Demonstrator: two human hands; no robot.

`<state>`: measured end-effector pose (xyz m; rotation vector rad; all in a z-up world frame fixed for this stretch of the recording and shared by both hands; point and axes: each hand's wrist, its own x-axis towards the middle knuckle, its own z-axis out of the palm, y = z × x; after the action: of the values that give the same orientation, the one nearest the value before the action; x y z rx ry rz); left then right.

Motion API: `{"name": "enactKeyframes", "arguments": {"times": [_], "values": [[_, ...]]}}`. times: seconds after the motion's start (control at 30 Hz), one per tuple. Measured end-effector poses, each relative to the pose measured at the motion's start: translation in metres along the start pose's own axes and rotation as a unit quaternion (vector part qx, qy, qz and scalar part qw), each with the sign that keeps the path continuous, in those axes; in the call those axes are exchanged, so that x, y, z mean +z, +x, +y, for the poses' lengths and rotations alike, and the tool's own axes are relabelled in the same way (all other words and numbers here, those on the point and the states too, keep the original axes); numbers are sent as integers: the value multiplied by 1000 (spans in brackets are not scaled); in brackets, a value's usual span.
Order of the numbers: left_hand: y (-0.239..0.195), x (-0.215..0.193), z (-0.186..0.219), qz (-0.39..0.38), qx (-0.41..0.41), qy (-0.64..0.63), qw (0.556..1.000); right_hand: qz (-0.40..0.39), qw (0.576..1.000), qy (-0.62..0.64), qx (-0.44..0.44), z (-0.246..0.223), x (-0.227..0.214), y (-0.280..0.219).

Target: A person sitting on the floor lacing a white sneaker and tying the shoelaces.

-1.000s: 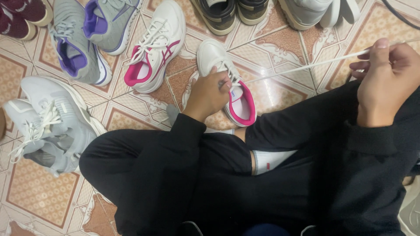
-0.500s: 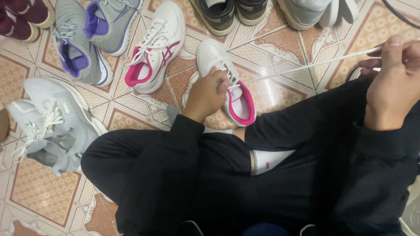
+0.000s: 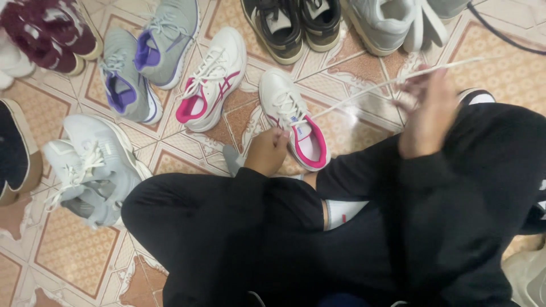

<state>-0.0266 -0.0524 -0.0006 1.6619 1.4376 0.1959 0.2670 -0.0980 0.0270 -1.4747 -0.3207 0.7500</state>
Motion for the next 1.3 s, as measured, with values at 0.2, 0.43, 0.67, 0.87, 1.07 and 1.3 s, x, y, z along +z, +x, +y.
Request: {"name": "enactKeyframes", "arguments": {"times": [0.2,0.43,0.67,0.87,1.07,1.3], "values": [[2,-1,-19,-52,-59,71,994,-2,962,-26,270,35,48,-51],[-34,-12,15,207,54,121,969,-117,954,-178,209,101,55,-60],[-30,44,-2,131,-71,-43,988,-131,971,-168,106,94,61,-62],[-2,55,-12,175,-170,-259,934,-129,975,-164,77,87,60,-70],[-4,42,7,242,-104,-258,930,-115,981,-148,56,80,66,-74],[-12,35,29,290,43,-173,940,-190,943,-206,-180,57,71,-86]]}}
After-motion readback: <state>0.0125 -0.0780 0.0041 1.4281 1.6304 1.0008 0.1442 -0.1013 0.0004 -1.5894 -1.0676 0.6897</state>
